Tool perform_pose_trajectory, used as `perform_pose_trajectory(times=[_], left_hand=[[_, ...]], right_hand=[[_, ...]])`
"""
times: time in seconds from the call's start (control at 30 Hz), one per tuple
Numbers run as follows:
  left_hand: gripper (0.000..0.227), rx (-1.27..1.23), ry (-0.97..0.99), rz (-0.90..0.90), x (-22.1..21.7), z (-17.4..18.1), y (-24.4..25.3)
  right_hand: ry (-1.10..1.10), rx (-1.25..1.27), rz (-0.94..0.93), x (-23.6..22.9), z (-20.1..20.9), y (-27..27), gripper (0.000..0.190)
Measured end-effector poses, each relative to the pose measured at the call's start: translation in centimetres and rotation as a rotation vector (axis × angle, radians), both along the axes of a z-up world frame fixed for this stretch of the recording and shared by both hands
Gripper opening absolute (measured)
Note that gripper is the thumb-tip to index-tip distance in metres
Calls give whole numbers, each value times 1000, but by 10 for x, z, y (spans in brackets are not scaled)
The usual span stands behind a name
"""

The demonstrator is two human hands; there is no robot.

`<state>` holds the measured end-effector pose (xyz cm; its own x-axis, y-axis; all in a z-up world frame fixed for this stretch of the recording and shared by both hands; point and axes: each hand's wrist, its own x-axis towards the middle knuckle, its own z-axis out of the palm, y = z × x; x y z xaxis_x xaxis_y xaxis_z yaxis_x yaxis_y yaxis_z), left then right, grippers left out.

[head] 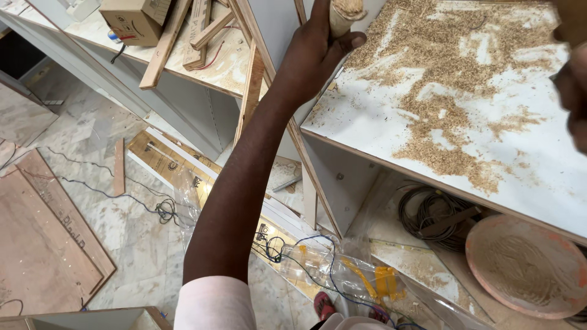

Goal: The person holds a hammer in their right hand and repeatedly strikes the handles of a chisel and a wood plane resting on a white workbench. The person adjusts the position of the tools between strikes to hit different sections of the handles.

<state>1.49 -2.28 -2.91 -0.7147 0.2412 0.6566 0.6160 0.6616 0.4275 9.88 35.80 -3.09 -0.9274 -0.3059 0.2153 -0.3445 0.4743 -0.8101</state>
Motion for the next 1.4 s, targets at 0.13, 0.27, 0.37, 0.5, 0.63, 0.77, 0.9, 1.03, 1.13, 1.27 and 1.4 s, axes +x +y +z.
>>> perform_pose_trajectory(times=[0.13,0.27,0.37,0.5,0.63,0.77,0.9,1.03,1.13,1.27,1.4], left_hand=[[69,-77,6,-7,12,3,17],[61,-220,119,1,13,6,21],[66,-236,75,-8,9,5,18],[66,-225,82,-8,1,4,12],[66,-238,82,-24,-2,5,11],[53,-199,99,-27,2,6,9],[54,-164,65,-9,2,3,15],[51,-180,7,2,-3,-2,22],[50,-161,-36,-4,-5,-10,21],[54,-160,-33,56,2,-12,23],[57,-161,31,62,2,-11,22]], right_hand=[[-20,-7,-28,4,-9,0,33],[-46,-31,-72,5,-22,0,33],[-62,-48,-106,6,-30,0,33],[-58,-24,-119,22,-38,-6,33],[-49,1,-87,21,-38,-11,34],[-24,-57,-100,-1,-32,0,34],[-54,29,-31,-5,-41,5,34],[-40,-56,-15,-27,-33,15,33],[-59,28,54,-28,-35,9,30],[-19,45,53,-31,-22,7,28],[-30,10,45,-33,-17,8,27]])
